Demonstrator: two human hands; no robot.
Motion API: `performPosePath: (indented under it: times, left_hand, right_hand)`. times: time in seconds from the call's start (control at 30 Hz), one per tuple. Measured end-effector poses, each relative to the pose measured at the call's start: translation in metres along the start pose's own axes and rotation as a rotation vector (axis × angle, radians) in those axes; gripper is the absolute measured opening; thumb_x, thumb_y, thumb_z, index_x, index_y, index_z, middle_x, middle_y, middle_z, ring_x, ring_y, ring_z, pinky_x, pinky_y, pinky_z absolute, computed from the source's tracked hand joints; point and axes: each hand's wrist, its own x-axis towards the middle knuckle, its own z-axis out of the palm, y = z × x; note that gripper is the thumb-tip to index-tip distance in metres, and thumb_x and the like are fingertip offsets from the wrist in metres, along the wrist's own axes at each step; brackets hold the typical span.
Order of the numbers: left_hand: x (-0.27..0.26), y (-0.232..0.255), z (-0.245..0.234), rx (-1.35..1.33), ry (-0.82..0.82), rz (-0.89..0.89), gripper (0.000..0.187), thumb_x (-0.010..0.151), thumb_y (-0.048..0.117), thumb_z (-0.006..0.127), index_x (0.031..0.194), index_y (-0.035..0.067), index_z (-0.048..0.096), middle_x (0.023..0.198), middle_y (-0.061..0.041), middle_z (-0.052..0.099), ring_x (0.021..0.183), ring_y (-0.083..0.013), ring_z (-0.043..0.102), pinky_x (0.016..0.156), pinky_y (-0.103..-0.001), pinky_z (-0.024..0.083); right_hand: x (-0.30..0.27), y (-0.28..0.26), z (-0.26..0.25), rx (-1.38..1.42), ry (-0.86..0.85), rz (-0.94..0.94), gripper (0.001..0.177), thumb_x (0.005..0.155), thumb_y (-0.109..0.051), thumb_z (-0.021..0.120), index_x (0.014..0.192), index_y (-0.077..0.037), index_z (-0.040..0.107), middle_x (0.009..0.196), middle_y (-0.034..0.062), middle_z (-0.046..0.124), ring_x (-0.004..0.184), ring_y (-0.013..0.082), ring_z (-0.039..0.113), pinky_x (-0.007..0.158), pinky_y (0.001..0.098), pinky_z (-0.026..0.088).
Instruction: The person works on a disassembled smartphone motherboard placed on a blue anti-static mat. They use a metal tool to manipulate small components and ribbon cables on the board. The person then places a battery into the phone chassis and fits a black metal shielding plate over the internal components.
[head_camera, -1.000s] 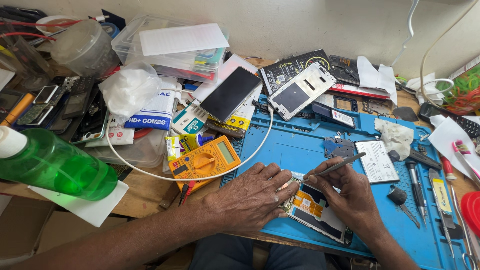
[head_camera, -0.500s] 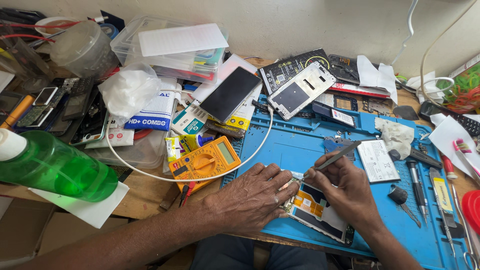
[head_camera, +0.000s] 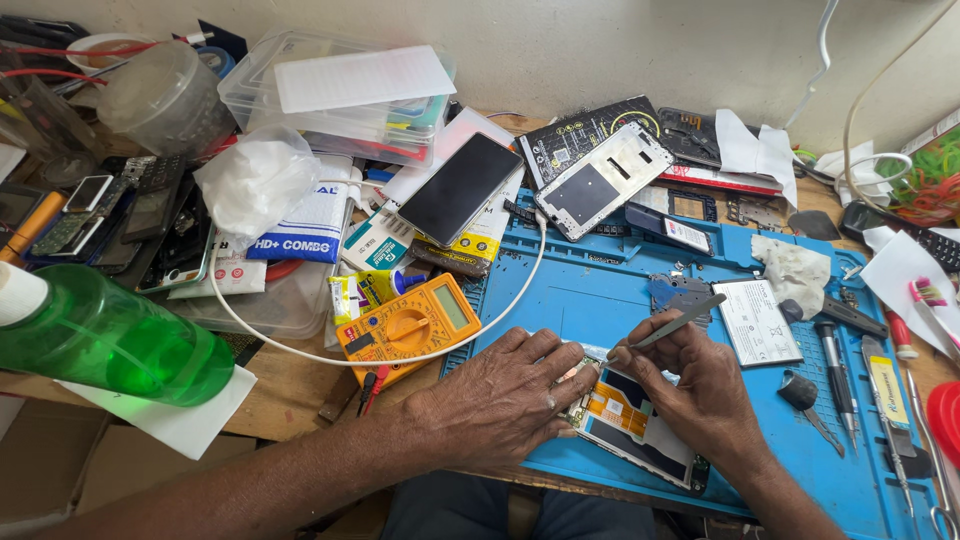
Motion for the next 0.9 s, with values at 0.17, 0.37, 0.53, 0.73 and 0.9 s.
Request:
performPosePath:
  times: [0.17, 0.37, 0.53, 0.73, 0.9]
  left_hand:
    - [0.000, -0.001, 0.005, 0.008, 0.013, -0.004, 0.063, 0.097, 0.040, 0.062, 0.141, -0.004, 0.052, 0.130, -0.019, 0.055, 0.121, -0.0305, 0.051, 0.100, -0.048, 0.043]
    - [-0.004, -0.001, 0.008, 0.053, 0.079, 0.011, 0.065, 0.095, 0.040, 0.063, 0.141, -0.004, 0.053, 0.132, -0.019, 0.055, 0.123, -0.0298, 0.051, 0.100, -0.047, 0.043]
    - [-0.001, 0.001, 0.004, 0.028, 0.034, -0.002, 0.065, 0.094, 0.039, 0.064, 0.140, -0.005, 0.052, 0.130, -0.019, 0.056, 0.122, -0.0298, 0.052, 0.099, -0.046, 0.043]
    - [0.001, 0.000, 0.003, 0.029, 0.029, 0.008, 0.065, 0.093, 0.039, 0.066, 0.139, -0.005, 0.052, 0.129, -0.020, 0.055, 0.117, -0.0309, 0.052, 0.095, -0.048, 0.043]
    - [0.000, 0.000, 0.001, 0.010, 0.007, -0.006, 0.064, 0.094, 0.038, 0.065, 0.139, -0.005, 0.052, 0.128, -0.018, 0.056, 0.117, -0.0306, 0.053, 0.095, -0.048, 0.043]
  right_hand:
    - [0.001, -0.001, 0.001, 0.005, -0.001, -0.001, 0.018, 0.086, -0.007, 0.072, 0.102, -0.004, 0.064, 0.086, 0.0117, 0.082, 0.087, 0.0174, 0.082, 0.079, 0.0348, 0.065]
    - [0.003, -0.001, 0.000, -0.045, -0.015, 0.029, 0.019, 0.088, -0.008, 0.070, 0.104, -0.004, 0.062, 0.088, 0.0113, 0.082, 0.089, 0.0176, 0.082, 0.080, 0.0342, 0.064]
    - [0.003, 0.007, -0.002, 0.163, -0.033, 0.086, 0.017, 0.090, -0.006, 0.065, 0.106, -0.002, 0.061, 0.091, 0.0156, 0.081, 0.096, 0.0197, 0.081, 0.084, 0.0351, 0.064]
    - [0.004, 0.012, -0.002, 0.136, -0.041, 0.081, 0.016, 0.089, -0.004, 0.066, 0.104, -0.001, 0.061, 0.090, 0.0160, 0.080, 0.095, 0.0208, 0.082, 0.083, 0.0349, 0.064]
    - [0.002, 0.009, 0.000, 0.068, -0.036, -0.018, 0.018, 0.088, -0.004, 0.068, 0.105, -0.002, 0.062, 0.093, 0.0154, 0.079, 0.098, 0.0210, 0.080, 0.086, 0.0341, 0.063]
